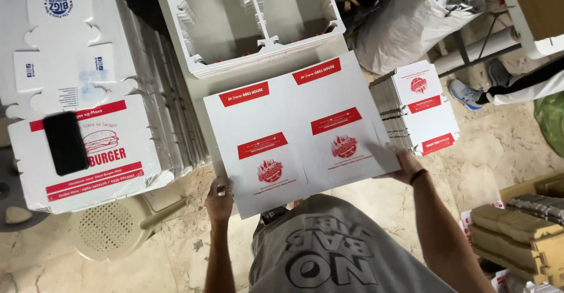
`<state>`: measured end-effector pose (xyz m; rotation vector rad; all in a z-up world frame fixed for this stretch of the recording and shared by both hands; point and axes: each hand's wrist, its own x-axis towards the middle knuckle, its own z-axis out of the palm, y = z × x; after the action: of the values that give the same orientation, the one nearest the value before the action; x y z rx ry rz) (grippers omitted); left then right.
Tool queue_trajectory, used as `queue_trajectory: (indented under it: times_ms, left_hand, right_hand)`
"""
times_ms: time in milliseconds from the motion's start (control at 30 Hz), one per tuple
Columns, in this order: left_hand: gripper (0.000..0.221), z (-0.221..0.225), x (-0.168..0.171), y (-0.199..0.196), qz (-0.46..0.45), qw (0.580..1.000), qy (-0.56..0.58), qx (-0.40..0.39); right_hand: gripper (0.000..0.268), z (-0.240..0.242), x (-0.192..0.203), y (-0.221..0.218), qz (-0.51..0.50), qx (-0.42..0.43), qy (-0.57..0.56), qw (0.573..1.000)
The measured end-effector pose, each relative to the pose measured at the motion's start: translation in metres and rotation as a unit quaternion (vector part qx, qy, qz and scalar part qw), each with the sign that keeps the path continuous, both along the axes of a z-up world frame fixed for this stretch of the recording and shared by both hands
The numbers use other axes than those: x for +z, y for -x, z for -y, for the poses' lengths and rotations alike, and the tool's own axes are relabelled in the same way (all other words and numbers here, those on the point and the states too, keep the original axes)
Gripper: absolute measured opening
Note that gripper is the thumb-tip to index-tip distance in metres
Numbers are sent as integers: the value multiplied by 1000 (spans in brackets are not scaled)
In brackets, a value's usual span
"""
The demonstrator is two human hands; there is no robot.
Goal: Removing waste cardboard from die-cut burger box sheets by punching out the center pieces and stacking the processed sheets.
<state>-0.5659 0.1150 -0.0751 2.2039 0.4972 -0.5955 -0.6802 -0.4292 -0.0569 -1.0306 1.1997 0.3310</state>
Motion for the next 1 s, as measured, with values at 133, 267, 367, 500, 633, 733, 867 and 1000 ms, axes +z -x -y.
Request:
queue_trajectory:
  times_ms: [133, 267, 367, 500, 633, 733, 867, 1000]
  left_hand:
    - [54, 28, -14, 31, -41, 993, 50, 101]
    - [71, 24, -22, 52, -88, 995, 9, 44]
    - [70, 17, -46, 53, -79, 995, 23, 53]
    - [68, 11, -58, 45, -76, 995, 0, 60]
    - [63, -6, -73, 49, -108, 991, -73, 20]
    - [58, -14, -69, 66, -123, 988, -90, 30]
    - [49, -2, -33, 131, -140, 985, 39, 90]
    - [52, 15, -69, 177, -180, 881, 285, 333]
  right_hand:
    - [63, 1, -17, -5, 6, -7, -30, 1000]
    - [50, 14, -33, 23, 122, 38, 16, 992]
    - [63, 10, -86, 27, 107, 49, 0, 993]
    - [60, -7, -62, 43, 129, 39, 2, 991]
    - [57, -26, -58, 78, 124, 17, -31, 992]
    - [61, -22, -52, 85, 111, 26, -44, 993]
    - [71, -10, -60, 107, 69, 32, -57, 995]
    - [68, -4, -66, 103, 70, -15, 48, 996]
